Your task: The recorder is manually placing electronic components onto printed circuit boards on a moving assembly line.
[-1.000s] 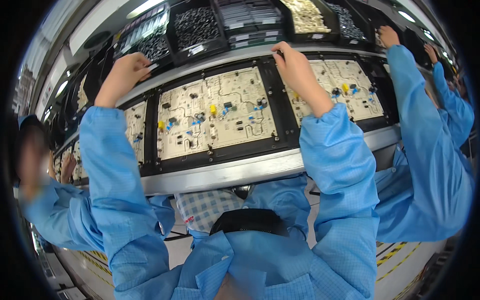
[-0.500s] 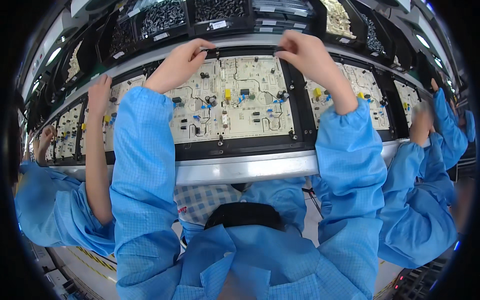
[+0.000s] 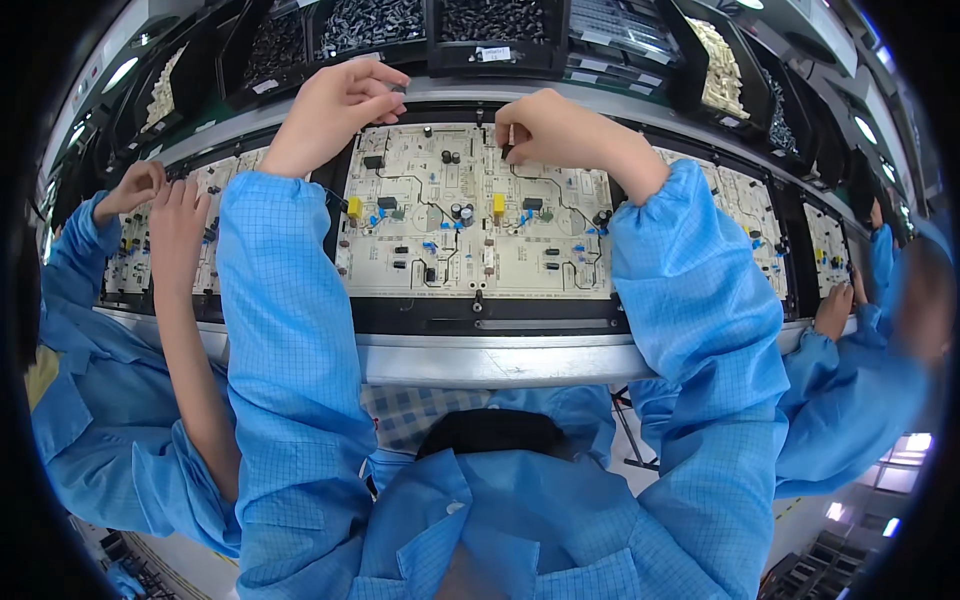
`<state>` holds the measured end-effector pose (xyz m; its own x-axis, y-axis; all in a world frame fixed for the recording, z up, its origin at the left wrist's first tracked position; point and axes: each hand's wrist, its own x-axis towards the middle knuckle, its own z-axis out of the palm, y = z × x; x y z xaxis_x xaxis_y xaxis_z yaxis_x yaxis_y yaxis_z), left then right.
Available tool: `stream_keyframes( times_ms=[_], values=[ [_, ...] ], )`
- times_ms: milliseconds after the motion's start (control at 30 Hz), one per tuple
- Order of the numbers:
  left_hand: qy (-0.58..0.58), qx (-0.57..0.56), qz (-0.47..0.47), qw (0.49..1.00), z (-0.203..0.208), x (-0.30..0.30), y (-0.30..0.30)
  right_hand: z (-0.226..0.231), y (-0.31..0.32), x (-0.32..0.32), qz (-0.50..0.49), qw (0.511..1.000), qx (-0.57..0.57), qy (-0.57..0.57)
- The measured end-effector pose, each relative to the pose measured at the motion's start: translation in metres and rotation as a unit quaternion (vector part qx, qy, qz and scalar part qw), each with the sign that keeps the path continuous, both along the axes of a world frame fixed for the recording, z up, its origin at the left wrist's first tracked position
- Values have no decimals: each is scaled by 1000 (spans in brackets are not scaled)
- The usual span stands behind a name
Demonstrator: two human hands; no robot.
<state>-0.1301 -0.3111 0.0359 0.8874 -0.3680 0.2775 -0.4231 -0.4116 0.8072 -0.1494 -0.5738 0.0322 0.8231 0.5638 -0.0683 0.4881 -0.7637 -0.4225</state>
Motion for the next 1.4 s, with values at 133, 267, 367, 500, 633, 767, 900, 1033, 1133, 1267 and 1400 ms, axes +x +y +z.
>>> stream_keyframes(
  times_ms=[133,267,367,500,633,767,900,1033,1133,1267,1400],
  values=[
    [-16,43,-17,999,-1,-7,-11,-2,-2,3,18,1000,9,22],
    [-44,67,-11,997,-2,-8,-16,-5,-3,2,11,999,31,11],
    [-21,62,-5,998,-2,-11,-19,-3,-1,-6,9,1000,18,11],
    [-18,87,-4,996,3,-14,-22,-4,3,-8,35,998,25,-48],
    [-33,97,3,995,4,-18,-26,-2,-2,-4,19,1000,-3,-18],
    [-25,95,9,995,7,-19,-28,5,0,-3,27,999,-15,-10],
    [-30,109,13,993,6,-20,-30,6,2,-5,28,999,-34,-12],
    [-38,128,7,991,4,-19,-30,7,4,-5,35,998,-47,-15],
    [-22,122,6,992,4,-20,-33,6,0,-3,27,999,-38,-5],
    [-23,120,2,993,4,-20,-34,3,-4,4,30,999,-15,18],
    [-29,107,0,994,3,-19,-36,-2,-10,8,38,999,5,5]
  ],
)
